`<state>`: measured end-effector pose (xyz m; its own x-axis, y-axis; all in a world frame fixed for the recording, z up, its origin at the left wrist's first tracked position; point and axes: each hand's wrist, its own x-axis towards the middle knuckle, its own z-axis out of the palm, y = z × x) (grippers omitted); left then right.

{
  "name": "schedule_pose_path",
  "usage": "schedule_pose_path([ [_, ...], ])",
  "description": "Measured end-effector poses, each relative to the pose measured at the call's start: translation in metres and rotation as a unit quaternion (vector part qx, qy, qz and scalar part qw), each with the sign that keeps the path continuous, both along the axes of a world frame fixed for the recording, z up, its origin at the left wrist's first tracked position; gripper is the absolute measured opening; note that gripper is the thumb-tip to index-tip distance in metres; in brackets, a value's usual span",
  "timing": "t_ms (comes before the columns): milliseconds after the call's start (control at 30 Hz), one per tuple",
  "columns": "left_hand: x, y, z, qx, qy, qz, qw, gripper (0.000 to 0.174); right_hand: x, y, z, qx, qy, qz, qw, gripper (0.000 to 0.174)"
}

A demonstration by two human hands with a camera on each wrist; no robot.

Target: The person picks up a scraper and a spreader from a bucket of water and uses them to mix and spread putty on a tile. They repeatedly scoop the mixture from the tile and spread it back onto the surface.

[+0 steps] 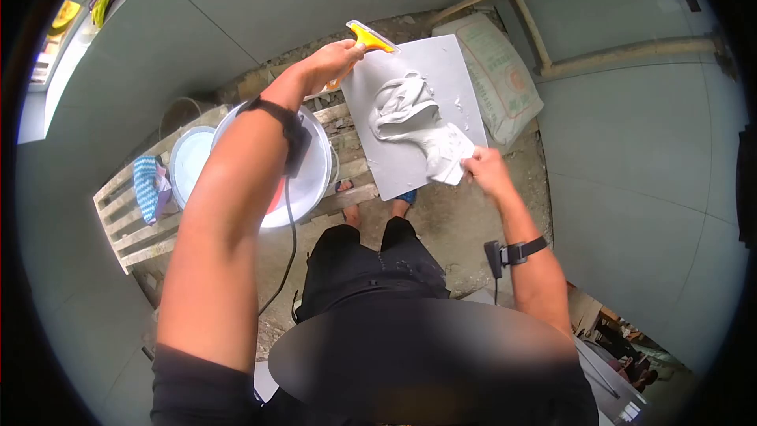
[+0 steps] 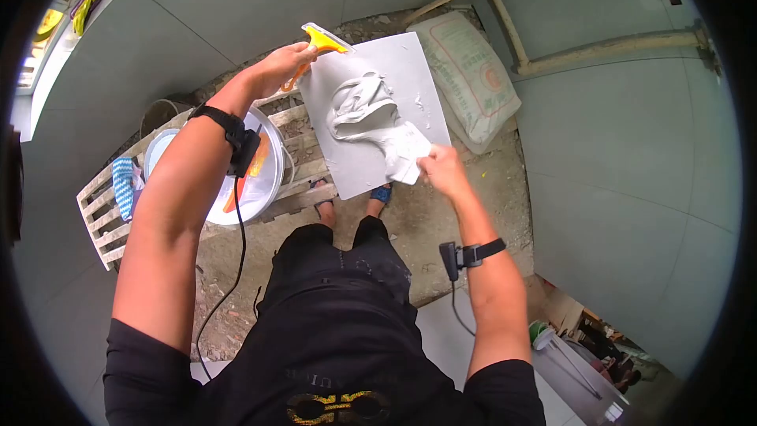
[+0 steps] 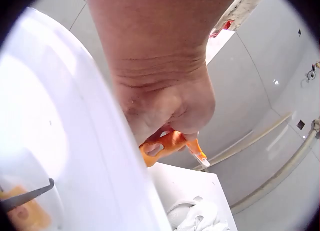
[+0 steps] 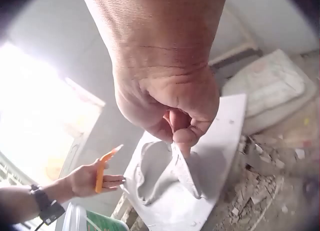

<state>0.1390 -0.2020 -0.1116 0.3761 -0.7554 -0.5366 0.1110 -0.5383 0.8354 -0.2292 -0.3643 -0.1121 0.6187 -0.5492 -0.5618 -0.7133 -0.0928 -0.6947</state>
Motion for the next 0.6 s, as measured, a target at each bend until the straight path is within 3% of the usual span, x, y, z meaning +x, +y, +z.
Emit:
schedule_pose_path([
  [100,-0.006,0.001,0.008,0.002,-0.005,-0.006,1.0,0.039,-0.027,0.03,-0.041,0.181,-0.089,-0.278,0.939,0.004],
  [233,-0.005,-0.001,0.009,0.02,0.013,-0.016,1.0,0.035,0.018,0.064,-0.051,0.228,-0.23,-0.378,0.867,0.007],
  [333,-0.009,-0.003,0.002,0.01,0.027,0.018,0.999,0.036,0.067,0.06,-0.058,0.219,-0.251,-0.377,0.864,0.007],
  [433,-0.012,0.0,-0.003,-0.004,0.028,0.045,0.999,0.038,0.089,0.043,-0.041,0.144,-0.222,-0.265,0.927,0.008],
  [500,-0.01,-0.001,-0.006,0.003,0.03,0.067,0.997,0.039,0.09,0.03,-0.012,-0.066,-0.191,-0.082,0.976,0.008],
  [533,-0.009,-0.001,-0.007,-0.002,0.032,0.063,0.997,0.038,0.093,0.026,0.004,-0.171,-0.17,0.017,0.97,0.009],
  [600,-0.008,0.002,-0.009,-0.008,0.037,0.055,0.998,0.037,0.098,0.03,0.027,-0.346,-0.229,0.134,0.9,0.013],
])
